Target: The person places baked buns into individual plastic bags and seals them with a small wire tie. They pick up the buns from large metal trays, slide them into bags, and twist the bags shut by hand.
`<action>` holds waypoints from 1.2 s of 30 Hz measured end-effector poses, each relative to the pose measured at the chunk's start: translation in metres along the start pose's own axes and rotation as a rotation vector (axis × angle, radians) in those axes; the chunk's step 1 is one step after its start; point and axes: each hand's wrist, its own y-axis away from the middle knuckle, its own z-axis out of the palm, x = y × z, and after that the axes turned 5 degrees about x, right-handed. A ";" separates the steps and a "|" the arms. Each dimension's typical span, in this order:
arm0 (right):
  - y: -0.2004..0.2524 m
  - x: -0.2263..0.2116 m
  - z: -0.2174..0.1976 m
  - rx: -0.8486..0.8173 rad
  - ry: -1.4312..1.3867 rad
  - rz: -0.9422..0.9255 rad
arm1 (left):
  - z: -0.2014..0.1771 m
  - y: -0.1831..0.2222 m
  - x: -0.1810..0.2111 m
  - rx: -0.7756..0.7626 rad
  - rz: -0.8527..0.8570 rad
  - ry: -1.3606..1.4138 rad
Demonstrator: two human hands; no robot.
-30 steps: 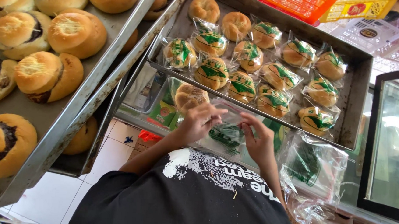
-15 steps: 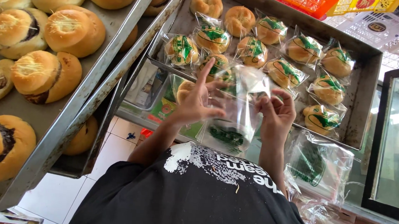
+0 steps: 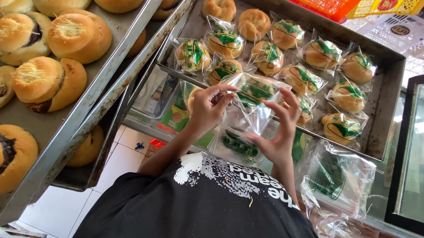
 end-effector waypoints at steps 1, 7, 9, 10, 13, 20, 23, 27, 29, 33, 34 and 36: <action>0.004 0.002 0.003 0.001 -0.001 0.001 | 0.001 0.002 -0.006 -0.001 0.000 -0.002; 0.024 0.027 0.009 0.000 0.028 0.179 | -0.003 0.008 0.006 -0.211 -0.043 0.045; 0.023 0.028 0.008 0.038 0.025 0.226 | -0.007 0.002 0.046 -0.336 0.014 -0.097; 0.025 0.029 0.008 0.037 0.025 0.225 | -0.005 0.006 0.037 -0.335 0.015 -0.097; 0.030 0.038 0.011 0.103 -0.038 0.313 | 0.005 0.018 0.000 -0.243 0.005 0.032; 0.023 0.037 0.012 -0.032 0.014 0.086 | 0.002 0.010 0.014 0.036 0.423 -0.259; 0.020 0.036 0.014 -0.131 0.097 -0.065 | -0.003 0.013 0.013 -0.031 0.474 -0.360; 0.028 0.043 0.017 -0.022 0.150 0.046 | -0.003 0.018 0.011 0.019 0.510 -0.427; 0.026 0.039 0.015 0.035 0.173 0.105 | -0.002 0.017 0.022 0.047 0.506 -0.410; 0.011 0.012 0.008 0.075 0.244 0.142 | 0.003 0.021 0.022 0.124 0.521 -0.315; 0.012 0.012 0.008 0.070 0.244 0.146 | 0.007 0.024 0.008 0.124 0.515 -0.315; 0.015 0.011 0.008 0.009 0.203 0.189 | 0.014 0.029 -0.019 0.203 0.545 -0.218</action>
